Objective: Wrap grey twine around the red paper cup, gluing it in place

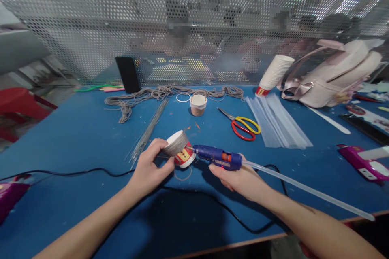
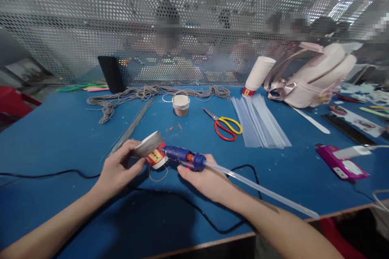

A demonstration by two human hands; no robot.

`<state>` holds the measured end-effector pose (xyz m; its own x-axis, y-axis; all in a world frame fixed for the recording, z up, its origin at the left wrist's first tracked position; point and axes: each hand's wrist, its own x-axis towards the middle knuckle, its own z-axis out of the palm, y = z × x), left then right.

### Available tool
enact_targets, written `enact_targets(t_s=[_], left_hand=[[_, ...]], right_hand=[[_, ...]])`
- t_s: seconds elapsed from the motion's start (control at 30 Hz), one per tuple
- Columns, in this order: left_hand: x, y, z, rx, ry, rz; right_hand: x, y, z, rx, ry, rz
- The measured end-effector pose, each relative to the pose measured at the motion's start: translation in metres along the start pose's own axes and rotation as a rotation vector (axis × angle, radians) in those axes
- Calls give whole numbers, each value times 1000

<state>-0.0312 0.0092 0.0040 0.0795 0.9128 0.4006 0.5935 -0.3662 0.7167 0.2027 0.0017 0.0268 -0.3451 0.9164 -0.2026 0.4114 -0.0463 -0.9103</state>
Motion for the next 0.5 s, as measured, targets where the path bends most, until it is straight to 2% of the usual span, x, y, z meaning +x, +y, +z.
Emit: enact_targets(t_s=[0.13, 0.27, 0.33, 0.43, 0.5], left_hand=[[-1, -1, 0, -19, -1, -27], [0, -3, -1, -58, -5, -93], [1, -4, -1, -71, 11, -112], [3, -5, -2, -72, 32, -131], [4, -6, -3, -53, 48, -144]], right_hand=[[2, 3, -2, -38, 46, 38], [3, 4, -5, -54, 10, -51], [4, 5, -10, -105, 29, -189], [8, 7, -20, -293, 27, -509], [11, 10, -29, -463, -13, -610]])
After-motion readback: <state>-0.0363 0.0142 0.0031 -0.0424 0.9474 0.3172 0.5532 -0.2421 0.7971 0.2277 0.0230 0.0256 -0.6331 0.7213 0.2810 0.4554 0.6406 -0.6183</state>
